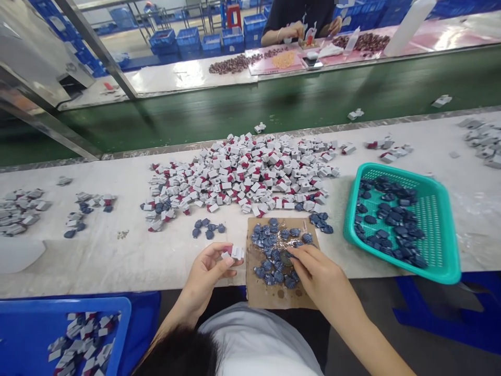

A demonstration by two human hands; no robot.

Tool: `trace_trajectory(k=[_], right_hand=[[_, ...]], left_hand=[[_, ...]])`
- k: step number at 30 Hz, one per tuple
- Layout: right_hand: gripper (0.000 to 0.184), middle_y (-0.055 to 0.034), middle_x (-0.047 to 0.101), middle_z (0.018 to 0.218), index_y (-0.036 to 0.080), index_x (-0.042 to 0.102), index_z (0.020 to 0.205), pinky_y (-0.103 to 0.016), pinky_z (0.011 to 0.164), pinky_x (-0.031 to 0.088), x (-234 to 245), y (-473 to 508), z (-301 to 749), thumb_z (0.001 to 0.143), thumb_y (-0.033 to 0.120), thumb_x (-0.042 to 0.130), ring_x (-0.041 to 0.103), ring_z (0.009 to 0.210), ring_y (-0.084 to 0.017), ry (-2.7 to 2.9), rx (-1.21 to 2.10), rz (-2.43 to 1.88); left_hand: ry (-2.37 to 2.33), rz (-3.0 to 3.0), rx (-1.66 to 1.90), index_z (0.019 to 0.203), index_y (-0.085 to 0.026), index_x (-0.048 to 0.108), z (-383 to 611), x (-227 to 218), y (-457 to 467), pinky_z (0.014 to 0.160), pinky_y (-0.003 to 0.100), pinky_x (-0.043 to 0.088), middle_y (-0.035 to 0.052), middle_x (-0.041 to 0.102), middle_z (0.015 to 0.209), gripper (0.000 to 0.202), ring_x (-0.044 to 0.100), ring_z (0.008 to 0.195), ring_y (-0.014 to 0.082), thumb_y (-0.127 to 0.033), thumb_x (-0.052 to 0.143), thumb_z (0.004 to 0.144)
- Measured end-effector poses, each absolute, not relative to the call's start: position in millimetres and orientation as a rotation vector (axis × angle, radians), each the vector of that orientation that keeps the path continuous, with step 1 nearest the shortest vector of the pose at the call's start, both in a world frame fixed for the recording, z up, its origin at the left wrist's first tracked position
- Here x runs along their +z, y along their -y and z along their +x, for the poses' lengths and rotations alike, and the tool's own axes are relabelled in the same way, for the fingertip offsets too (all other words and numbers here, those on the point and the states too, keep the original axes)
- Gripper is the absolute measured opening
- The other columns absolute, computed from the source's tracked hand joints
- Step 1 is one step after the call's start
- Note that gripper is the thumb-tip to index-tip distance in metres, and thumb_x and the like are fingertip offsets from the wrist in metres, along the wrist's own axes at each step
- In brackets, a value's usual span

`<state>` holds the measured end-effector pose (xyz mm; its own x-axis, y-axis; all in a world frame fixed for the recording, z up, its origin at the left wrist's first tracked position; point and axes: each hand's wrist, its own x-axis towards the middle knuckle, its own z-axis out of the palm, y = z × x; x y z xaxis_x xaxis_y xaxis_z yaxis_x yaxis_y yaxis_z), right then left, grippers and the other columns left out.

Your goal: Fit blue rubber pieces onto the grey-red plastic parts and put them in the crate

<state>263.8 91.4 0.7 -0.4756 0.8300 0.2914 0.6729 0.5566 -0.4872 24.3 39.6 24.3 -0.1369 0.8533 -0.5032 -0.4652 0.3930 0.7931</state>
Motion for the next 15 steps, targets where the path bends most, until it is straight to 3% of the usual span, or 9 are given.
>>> trace_trajectory(k=[10,15], right_hand=[[0.025,-0.0056,0.061,0.085,0.019,0.057,0.093,-0.029,0.061,0.046,-1.3,-91.7,263.2,0.1,0.028,0.035,0.06,0.07,-0.018,2.498,0.389,-1.237],[0.018,-0.0032,0.058,0.073,0.02,0.052,0.082,-0.026,0.051,0.037,5.5,-104.8,262.1,0.093,0.018,0.039,0.057,0.062,-0.017,2.696,0.428,-1.23]], left_hand=[[-1.31,0.393,1.176,0.09,-0.016,0.068,22.6,18.9,-36.8,0.061,0.024,0.054,0.0063,0.067,0.093,0.043,0.07,0.077,0.0202,-0.04,0.085,0.058],[-1.285,0.396,1.173,0.089,-0.016,0.068,23.9,21.2,-37.9,0.061,0.024,0.054,0.0055,0.068,0.09,0.042,0.07,0.076,0.0196,-0.039,0.085,0.059]])
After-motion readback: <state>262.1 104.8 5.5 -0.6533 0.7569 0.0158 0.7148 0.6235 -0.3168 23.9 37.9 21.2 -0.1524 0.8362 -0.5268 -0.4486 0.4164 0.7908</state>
